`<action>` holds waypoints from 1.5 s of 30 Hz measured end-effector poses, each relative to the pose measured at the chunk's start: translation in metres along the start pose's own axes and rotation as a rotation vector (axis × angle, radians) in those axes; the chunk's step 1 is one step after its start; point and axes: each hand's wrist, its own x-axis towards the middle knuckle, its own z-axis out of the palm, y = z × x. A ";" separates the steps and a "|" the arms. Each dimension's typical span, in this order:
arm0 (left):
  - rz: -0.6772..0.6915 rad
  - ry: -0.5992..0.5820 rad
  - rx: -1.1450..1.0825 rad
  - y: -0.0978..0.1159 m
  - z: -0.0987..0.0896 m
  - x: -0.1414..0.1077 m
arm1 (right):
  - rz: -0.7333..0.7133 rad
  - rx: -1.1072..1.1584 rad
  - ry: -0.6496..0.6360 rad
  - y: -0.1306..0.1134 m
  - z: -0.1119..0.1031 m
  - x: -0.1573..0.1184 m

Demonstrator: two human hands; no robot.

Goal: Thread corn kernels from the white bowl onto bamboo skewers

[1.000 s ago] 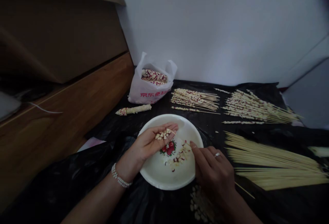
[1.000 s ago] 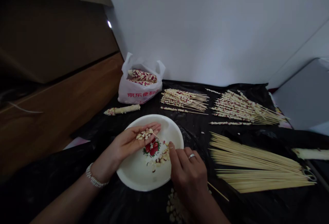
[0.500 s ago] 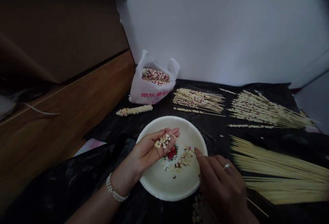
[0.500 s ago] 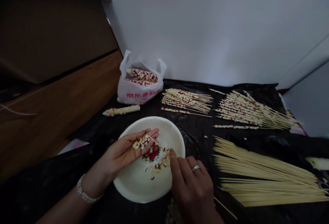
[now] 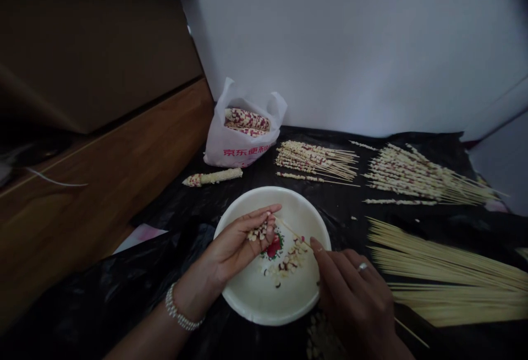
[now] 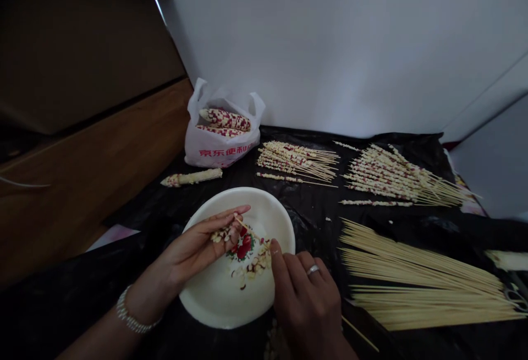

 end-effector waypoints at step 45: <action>0.039 0.039 0.013 -0.004 -0.005 0.004 | 0.007 -0.033 -0.029 -0.002 0.003 -0.001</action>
